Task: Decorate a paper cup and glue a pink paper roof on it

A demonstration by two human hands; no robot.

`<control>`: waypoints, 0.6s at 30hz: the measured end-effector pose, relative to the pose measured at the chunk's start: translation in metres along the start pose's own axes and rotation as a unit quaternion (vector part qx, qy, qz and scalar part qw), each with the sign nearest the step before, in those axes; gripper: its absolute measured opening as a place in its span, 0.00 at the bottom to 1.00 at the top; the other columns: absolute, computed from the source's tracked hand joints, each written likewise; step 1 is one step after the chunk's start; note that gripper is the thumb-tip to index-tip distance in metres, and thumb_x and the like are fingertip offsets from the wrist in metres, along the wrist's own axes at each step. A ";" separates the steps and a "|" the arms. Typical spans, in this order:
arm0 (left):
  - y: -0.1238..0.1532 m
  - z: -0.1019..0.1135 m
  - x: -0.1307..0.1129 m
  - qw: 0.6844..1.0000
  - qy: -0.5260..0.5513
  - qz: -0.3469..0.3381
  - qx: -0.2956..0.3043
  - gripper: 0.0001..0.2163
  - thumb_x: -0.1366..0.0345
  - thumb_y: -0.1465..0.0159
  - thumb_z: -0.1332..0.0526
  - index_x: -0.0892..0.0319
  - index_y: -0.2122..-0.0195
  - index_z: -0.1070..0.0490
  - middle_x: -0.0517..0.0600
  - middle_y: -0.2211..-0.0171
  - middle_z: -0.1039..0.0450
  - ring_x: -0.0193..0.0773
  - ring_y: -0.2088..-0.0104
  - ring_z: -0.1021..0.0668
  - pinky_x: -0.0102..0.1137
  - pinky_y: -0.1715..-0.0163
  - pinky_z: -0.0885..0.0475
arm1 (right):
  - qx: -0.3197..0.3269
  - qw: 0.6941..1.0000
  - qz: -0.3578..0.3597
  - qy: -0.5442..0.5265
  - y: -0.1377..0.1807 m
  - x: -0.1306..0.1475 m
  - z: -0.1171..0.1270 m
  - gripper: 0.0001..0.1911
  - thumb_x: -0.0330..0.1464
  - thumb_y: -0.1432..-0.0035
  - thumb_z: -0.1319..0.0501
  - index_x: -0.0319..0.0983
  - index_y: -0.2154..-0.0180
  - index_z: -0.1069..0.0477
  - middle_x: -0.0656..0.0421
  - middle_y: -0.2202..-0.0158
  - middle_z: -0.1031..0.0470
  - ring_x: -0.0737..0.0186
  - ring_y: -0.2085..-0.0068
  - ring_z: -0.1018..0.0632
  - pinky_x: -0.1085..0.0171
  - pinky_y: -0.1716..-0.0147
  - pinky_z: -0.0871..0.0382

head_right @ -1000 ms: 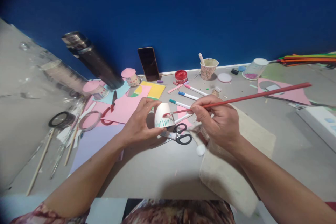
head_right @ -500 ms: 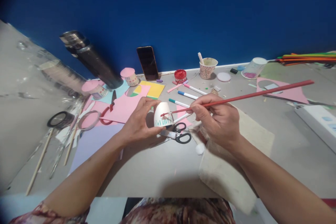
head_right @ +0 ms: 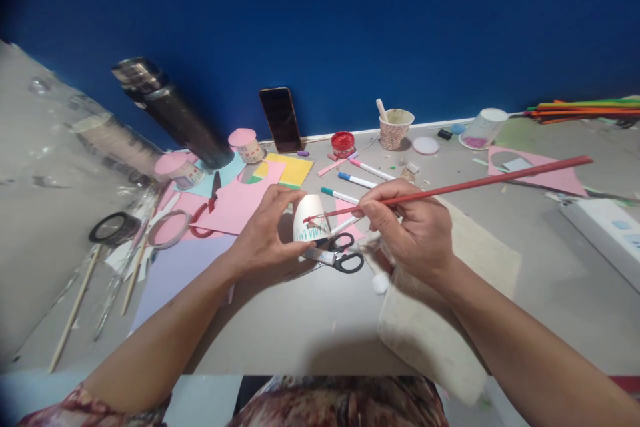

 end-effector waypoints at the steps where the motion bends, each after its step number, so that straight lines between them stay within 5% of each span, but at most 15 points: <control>1: 0.000 0.000 -0.001 1.000 0.001 0.001 0.000 0.34 0.56 0.44 0.25 0.52 0.39 0.34 0.55 0.46 0.34 0.54 0.42 0.28 0.50 0.41 0.28 | 0.006 1.000 -0.001 0.003 -0.001 0.001 0.000 0.11 0.37 0.32 0.34 0.43 0.69 0.22 0.62 0.77 0.22 0.64 0.77 0.24 0.64 0.74 0.27; 18: 0.000 0.006 0.000 0.999 0.025 -0.013 -0.035 0.32 0.61 0.45 0.25 0.52 0.40 0.34 0.55 0.47 0.34 0.52 0.43 0.28 0.50 0.42 0.26 | -0.031 0.998 0.023 -0.041 0.000 -0.008 0.014 0.05 0.33 0.33 0.33 0.45 0.63 0.19 0.60 0.70 0.18 0.60 0.73 0.21 0.59 0.72 0.26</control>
Point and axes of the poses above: each hand's wrist, its own y-axis away from the middle knuckle, its own z-axis out of the back of the hand, x = y × z, the point moved 3 cm from there along -y, towards the middle knuckle
